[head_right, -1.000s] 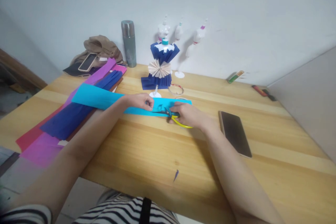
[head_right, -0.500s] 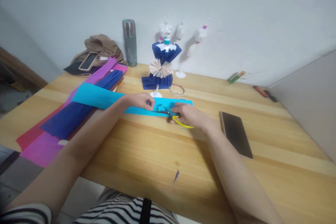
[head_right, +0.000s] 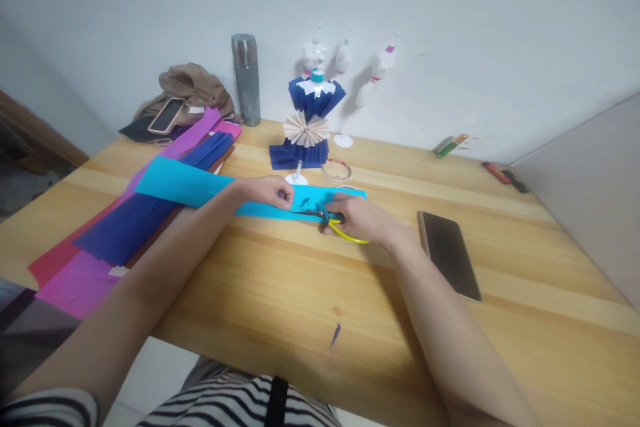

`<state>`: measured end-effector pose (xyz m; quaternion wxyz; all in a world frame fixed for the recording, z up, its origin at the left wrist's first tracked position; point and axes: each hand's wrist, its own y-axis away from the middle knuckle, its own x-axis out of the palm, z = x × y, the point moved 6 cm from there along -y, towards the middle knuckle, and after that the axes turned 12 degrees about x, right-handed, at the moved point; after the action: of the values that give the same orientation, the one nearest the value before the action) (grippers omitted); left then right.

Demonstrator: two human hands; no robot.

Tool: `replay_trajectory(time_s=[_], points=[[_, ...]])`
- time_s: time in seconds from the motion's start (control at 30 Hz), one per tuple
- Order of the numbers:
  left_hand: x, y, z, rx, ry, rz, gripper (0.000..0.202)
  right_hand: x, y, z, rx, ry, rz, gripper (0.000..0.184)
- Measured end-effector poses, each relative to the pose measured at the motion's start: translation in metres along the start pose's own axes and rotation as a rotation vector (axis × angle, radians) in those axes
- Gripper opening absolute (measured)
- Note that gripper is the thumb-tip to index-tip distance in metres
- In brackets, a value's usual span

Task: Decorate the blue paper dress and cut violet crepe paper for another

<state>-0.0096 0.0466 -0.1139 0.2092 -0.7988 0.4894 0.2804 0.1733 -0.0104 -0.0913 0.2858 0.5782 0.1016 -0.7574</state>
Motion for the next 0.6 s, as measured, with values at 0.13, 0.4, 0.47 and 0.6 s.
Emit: replay_trajectory(time_s=[0.13,0.4,0.47,0.6], points=[[0.0001,-0.0002,0.0003,-0.010,0.003,0.005,0.013,-0.0001,-0.0009,-0.0011,0.010,-0.015,-0.006,0.016],[-0.0003,0.0001,-0.0013,-0.014,0.000,0.004,0.012,-0.0024,-0.0003,0.0006,0.003,-0.077,0.021,0.022],[-0.0004,0.0002,-0.0014,-0.020,0.005,0.005,0.012,-0.0014,-0.0007,-0.0004,-0.005,-0.077,0.028,0.019],[-0.0005,0.0003,-0.0019,-0.023,0.019,0.008,0.010,0.0001,-0.0014,-0.0018,-0.028,-0.053,0.026,0.021]])
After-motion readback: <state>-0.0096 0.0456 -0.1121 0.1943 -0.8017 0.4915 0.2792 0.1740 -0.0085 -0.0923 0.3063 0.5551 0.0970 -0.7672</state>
